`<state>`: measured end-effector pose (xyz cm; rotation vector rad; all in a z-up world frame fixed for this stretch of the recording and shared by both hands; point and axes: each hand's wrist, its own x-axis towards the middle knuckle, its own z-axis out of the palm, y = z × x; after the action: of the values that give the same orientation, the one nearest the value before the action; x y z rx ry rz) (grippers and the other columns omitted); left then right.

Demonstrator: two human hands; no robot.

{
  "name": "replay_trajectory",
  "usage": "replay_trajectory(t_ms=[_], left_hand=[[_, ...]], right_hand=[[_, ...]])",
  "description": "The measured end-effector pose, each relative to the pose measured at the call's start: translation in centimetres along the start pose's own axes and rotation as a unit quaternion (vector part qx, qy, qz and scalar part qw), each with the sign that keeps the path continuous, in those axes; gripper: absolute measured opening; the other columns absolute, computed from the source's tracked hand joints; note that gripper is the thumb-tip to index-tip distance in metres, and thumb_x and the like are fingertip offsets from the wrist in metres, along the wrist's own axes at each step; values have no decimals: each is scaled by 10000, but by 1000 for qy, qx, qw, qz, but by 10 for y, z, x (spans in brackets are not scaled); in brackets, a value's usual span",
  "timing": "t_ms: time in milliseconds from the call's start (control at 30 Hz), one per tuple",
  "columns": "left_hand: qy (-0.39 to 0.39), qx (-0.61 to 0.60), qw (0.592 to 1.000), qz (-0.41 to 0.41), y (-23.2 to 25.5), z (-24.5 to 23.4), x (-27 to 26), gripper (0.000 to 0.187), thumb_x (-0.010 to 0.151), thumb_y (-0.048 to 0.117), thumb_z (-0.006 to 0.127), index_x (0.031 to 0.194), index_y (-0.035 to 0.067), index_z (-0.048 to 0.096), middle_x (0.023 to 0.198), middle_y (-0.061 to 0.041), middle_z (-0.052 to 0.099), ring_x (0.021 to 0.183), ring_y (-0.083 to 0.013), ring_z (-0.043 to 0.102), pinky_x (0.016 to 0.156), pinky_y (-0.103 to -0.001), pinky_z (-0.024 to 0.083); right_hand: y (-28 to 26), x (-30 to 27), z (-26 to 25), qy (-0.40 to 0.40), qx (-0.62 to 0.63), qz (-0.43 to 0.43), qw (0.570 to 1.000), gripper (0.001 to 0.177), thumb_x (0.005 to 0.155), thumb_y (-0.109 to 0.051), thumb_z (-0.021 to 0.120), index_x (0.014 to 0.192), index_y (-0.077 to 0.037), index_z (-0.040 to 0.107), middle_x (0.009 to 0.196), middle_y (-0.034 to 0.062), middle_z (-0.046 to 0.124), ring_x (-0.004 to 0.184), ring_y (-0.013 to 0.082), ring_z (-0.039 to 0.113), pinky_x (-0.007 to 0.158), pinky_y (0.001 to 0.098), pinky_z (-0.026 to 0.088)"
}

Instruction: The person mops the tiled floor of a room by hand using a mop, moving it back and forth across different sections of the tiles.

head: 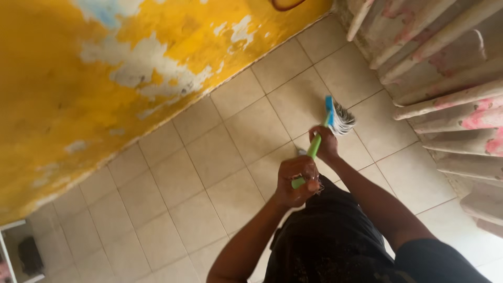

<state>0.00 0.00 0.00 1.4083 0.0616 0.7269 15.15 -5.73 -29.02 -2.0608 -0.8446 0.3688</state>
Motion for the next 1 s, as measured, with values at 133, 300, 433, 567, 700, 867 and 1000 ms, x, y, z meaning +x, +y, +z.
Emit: replay_trajectory(t_ms=[133, 300, 433, 567, 700, 867, 1000], left_hand=[[-61, 0, 998, 14, 7, -21, 84, 333, 926, 189, 746, 704, 54, 538, 728, -76, 605, 663, -182, 606, 617, -305, 476], [-165, -27, 986, 4, 19, -39, 156, 290, 900, 84, 711, 664, 76, 542, 655, -55, 591, 625, -181, 602, 565, -302, 492], [-234, 46, 970, 43, 1, -42, 189, 306, 835, 53, 714, 637, 81, 483, 659, -75, 558, 571, -197, 559, 536, -300, 441], [-267, 39, 963, 6, -48, -45, 210, 340, 837, 47, 695, 607, 125, 458, 598, -17, 550, 523, -158, 539, 546, -321, 429], [-295, 1, 955, -21, -84, -78, 230, 302, 827, 71, 654, 602, 117, 458, 567, -9, 489, 491, -141, 469, 518, -328, 375], [-301, -65, 948, -74, -77, -153, 278, 300, 877, 114, 620, 621, 83, 466, 603, -26, 520, 549, -166, 501, 557, -327, 400], [-309, -108, 939, -101, -65, -188, 333, 277, 860, 91, 610, 622, 39, 479, 607, -65, 526, 543, -183, 495, 537, -320, 393]], right_hand=[[-17, 93, 8, 73, 48, -88, 992, 128, 890, -59, 717, 964, -151, 668, 973, 45, 743, 901, 261, 711, 784, 403, 584], [-39, 159, 9, 109, 101, -56, 987, 140, 899, -78, 736, 1015, -117, 668, 932, 45, 727, 843, 215, 720, 746, 344, 600], [-41, 186, 12, 140, 68, -79, 985, 130, 909, -114, 764, 986, -113, 659, 916, 50, 734, 855, 246, 705, 747, 373, 580], [-21, 205, 19, 110, 61, 47, 991, 140, 908, -216, 782, 940, -117, 688, 913, 77, 712, 829, 271, 694, 744, 403, 570], [0, 209, 31, 105, -1, 113, 988, 206, 930, -308, 733, 895, -107, 707, 938, 77, 720, 895, 301, 691, 776, 451, 558], [-17, 221, 40, 89, -64, 191, 976, 285, 953, -360, 686, 856, -92, 704, 904, 84, 707, 913, 311, 680, 790, 482, 547], [-50, 260, 46, 98, -58, 209, 971, 298, 962, -353, 678, 823, -90, 686, 878, 96, 684, 879, 322, 669, 764, 494, 536]])
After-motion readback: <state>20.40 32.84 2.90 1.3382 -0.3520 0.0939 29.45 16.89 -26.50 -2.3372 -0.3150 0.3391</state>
